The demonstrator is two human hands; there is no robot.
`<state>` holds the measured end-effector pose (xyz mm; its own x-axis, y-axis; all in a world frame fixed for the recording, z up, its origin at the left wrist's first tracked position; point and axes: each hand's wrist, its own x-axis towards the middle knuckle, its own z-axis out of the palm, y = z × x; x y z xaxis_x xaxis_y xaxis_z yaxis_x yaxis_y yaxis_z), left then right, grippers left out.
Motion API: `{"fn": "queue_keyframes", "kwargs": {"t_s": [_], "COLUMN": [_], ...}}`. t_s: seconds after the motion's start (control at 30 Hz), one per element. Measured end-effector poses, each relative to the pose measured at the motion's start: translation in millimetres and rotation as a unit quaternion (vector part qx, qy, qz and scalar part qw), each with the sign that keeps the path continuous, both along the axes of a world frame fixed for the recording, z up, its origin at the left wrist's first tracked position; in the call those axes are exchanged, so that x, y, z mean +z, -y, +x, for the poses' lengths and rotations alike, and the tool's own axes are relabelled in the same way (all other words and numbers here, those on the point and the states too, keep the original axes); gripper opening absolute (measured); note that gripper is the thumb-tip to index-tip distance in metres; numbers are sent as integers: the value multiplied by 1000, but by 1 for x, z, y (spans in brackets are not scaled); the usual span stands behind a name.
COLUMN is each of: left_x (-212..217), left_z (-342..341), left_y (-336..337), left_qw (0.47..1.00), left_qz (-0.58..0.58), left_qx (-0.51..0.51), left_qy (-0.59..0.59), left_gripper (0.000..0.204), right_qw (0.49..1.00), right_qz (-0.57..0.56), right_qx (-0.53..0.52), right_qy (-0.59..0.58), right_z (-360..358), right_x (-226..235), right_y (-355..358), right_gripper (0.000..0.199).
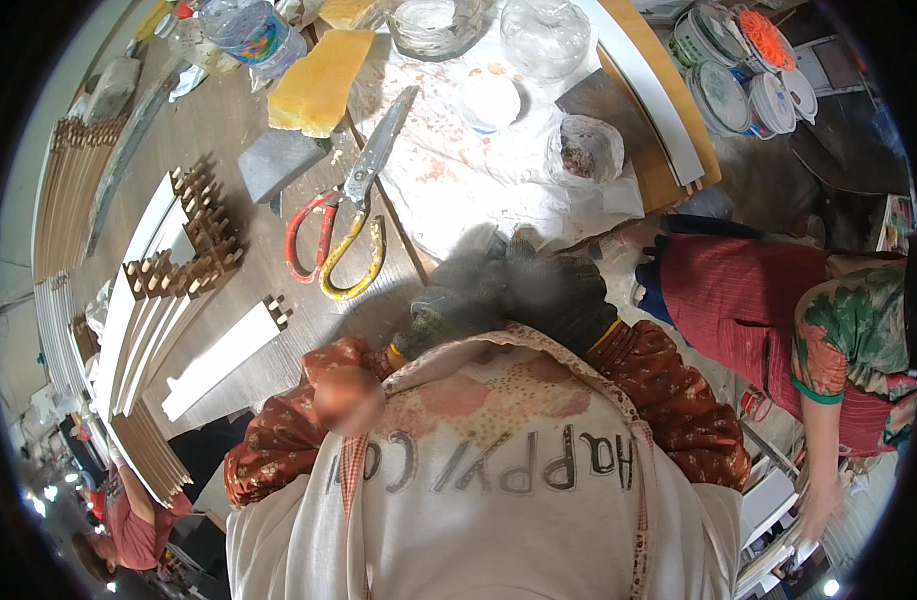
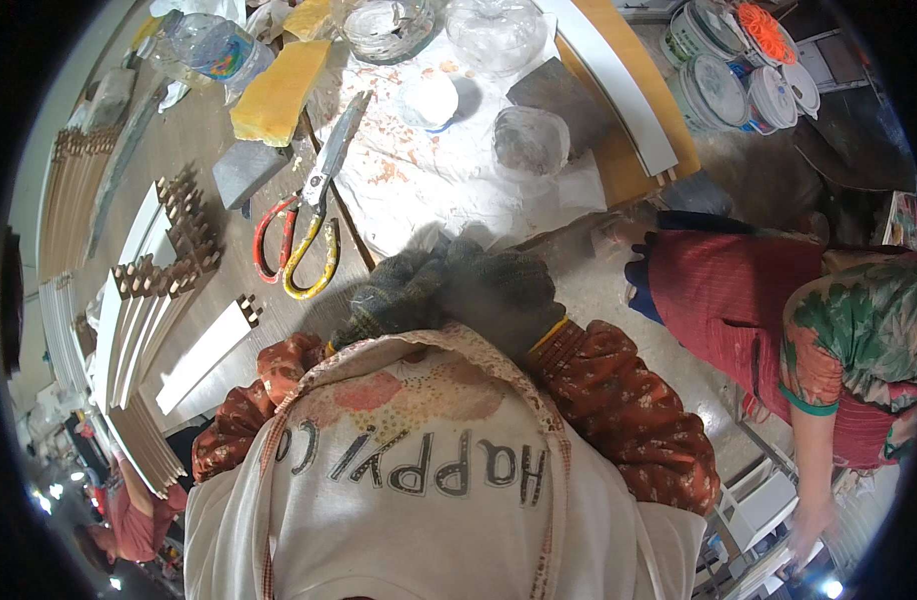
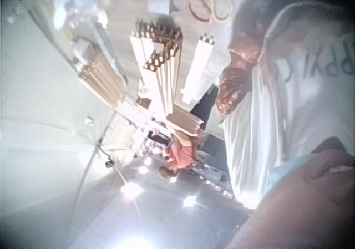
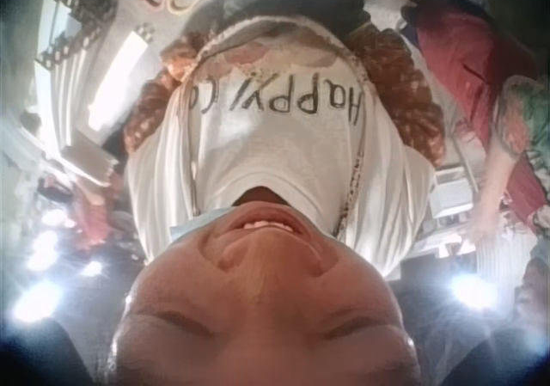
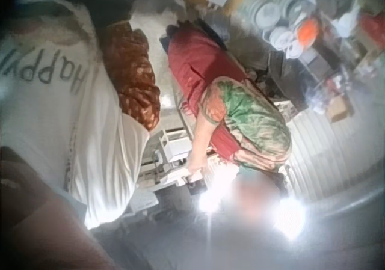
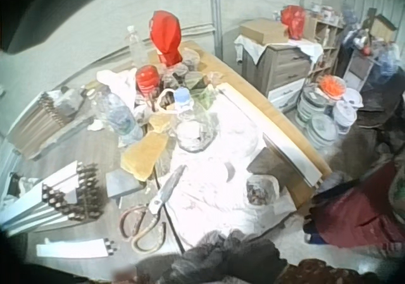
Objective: The person prepares wood planks by applying glue to the dowels, wiping the surfaces with a cloth, and sanding the edges with a sanding block.
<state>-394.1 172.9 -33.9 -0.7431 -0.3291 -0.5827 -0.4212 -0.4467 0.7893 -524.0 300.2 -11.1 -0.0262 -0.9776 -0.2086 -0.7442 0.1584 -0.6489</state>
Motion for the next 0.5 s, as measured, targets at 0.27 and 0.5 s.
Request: {"fn": "queue_keyframes", "kwargs": {"t_s": [0.27,0.5], "left_x": [-47,10], "left_z": [-13,-9], "left_y": [-19,-7], "left_qw": [945,993], "left_qz": [254,-119], "left_qx": [178,20], "left_qy": [-107,-10], "left_gripper": [47,36], "right_qw": [996,989], "right_qz": [-56,4], "right_qx": [-58,-146], "right_qy": [-43,-36], "right_z": [1,6], "right_x": [6,22], "right_y": [12,8], "right_gripper": [31,28]}}
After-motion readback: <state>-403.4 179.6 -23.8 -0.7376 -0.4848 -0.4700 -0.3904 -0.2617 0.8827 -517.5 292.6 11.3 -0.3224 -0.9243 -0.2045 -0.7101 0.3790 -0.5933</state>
